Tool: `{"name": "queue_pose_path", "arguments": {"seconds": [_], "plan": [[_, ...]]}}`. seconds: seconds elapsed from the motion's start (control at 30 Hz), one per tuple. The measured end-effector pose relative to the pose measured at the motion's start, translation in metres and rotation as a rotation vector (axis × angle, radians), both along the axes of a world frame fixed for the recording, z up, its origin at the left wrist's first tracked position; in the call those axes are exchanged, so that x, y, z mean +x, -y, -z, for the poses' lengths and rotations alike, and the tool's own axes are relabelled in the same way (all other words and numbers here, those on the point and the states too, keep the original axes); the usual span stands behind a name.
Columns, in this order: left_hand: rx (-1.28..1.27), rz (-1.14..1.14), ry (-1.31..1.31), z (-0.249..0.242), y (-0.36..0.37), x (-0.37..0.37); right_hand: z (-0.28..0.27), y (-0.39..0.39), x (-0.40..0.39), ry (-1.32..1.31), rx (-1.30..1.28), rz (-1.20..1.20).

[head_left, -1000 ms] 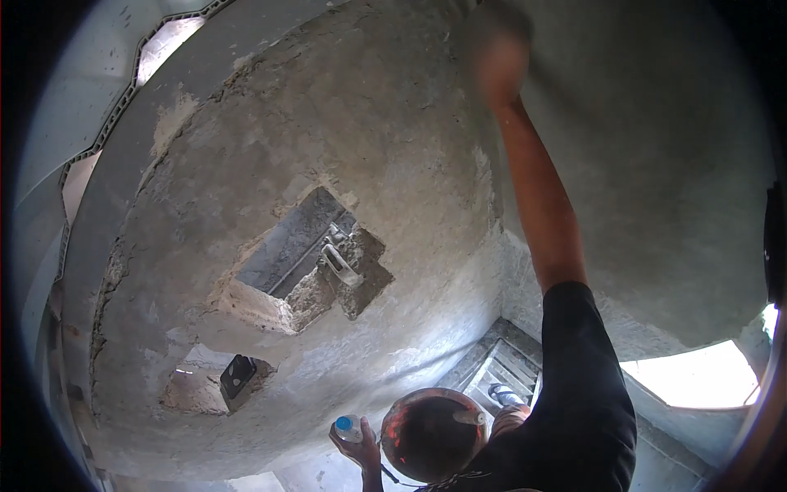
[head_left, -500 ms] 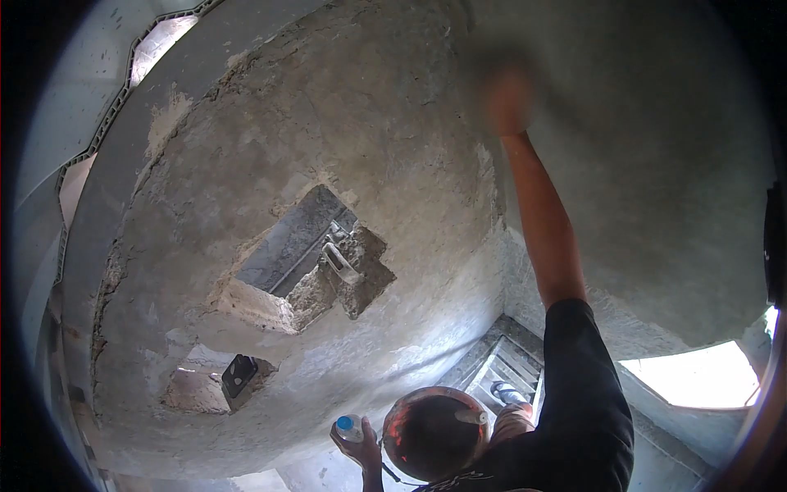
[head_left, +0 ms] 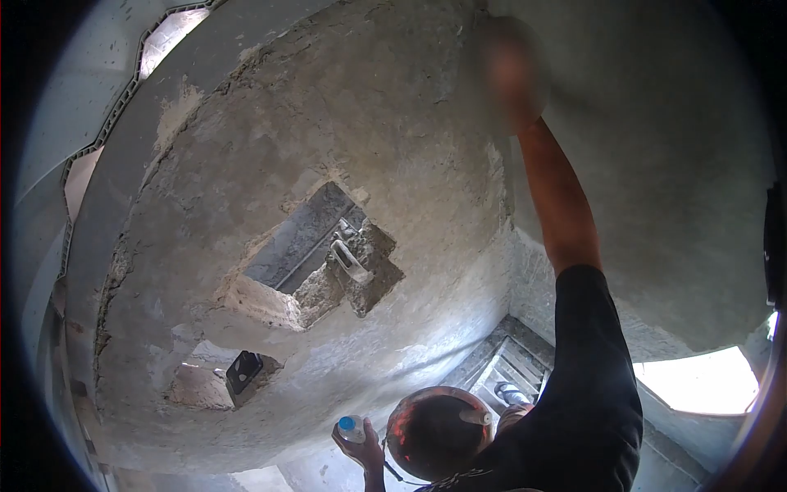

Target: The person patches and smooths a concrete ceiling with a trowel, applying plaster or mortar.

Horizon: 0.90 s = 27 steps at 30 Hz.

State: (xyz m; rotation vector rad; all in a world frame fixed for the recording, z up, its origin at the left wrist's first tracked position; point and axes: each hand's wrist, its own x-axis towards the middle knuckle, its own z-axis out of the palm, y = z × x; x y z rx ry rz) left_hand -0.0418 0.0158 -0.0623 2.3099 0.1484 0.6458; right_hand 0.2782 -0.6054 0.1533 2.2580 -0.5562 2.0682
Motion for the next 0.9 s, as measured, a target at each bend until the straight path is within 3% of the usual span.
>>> {"name": "queue_pose_path", "arguments": {"seconds": [0.43, 0.63, 0.7, 0.73, 0.8, 0.9], "plan": [[-0.044, 0.006, -0.034, 0.001, 0.000, 0.002, -0.004, -0.008, -0.004, -0.197, 0.202, -0.012], [-0.012, 0.021, -0.022, 0.004, 0.001, 0.001, 0.001, -0.027, -0.030, -0.483, 0.335, -0.023], [0.014, 0.016, -0.014, 0.004, 0.002, 0.001, -0.004, -0.042, -0.050, -0.278, 0.560, -0.158], [0.014, 0.017, -0.015, 0.005, 0.002, 0.001, -0.005, -0.040, -0.049, -0.277, 0.559, -0.158], [0.015, 0.019, -0.016, 0.006, 0.002, 0.001, -0.006, -0.034, -0.048, 0.065, 0.545, -0.313], [-0.029, 0.026, -0.020, 0.006, 0.001, 0.000, -0.012, -0.038, -0.038, 0.216, 0.404, -0.361]]}}
